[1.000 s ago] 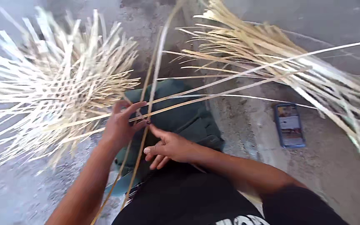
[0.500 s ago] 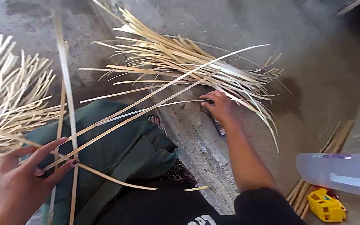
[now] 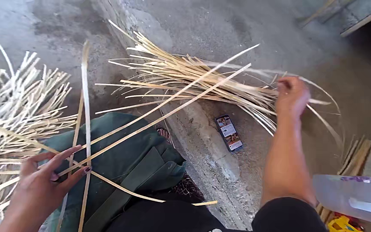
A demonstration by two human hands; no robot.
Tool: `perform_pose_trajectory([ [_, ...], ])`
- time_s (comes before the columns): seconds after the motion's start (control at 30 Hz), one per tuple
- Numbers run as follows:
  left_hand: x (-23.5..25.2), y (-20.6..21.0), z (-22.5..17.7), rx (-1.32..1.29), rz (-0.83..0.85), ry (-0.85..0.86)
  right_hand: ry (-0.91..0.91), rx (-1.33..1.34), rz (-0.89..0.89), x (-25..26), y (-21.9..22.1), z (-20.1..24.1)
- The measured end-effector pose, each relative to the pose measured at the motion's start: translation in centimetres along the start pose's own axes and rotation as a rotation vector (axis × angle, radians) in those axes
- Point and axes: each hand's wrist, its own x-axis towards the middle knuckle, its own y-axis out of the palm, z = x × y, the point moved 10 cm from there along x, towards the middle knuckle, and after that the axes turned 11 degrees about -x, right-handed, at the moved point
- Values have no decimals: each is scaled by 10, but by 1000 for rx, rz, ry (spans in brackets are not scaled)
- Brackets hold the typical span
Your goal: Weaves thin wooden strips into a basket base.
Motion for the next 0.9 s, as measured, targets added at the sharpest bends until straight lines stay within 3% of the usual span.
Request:
perform_pose_trajectory([
  [0.17,0,-2,-3,-13,-43,-14,494,300,-222,17,-29,-106],
  [0.27,0,-1,-4,-21,-35,-40,464,904,-298,30,-39,-88],
  [0.37,0,-2,-5,-53,-22,-110,115,1385,-45,46,-27,15],
  [0.47,0,0,0,-82,-4,-157,-50,1475,304,6,-5,174],
  [0.53,-1,1,2,-86,0,-156,-38,1521,538,-34,31,266],
  [0.63,-2,0,4,-91,7,-179,141,1494,896,-98,103,366],
  [0.73,-3,0,4,-101,2,-183,129,1289,1180,-158,142,427],
  [0.8,-4,-1,3,-110,3,-190,-18,1122,1291,-189,142,446],
  [0.9,-5,-3,2,-143,-18,-196,-319,894,1300,-228,121,448],
])
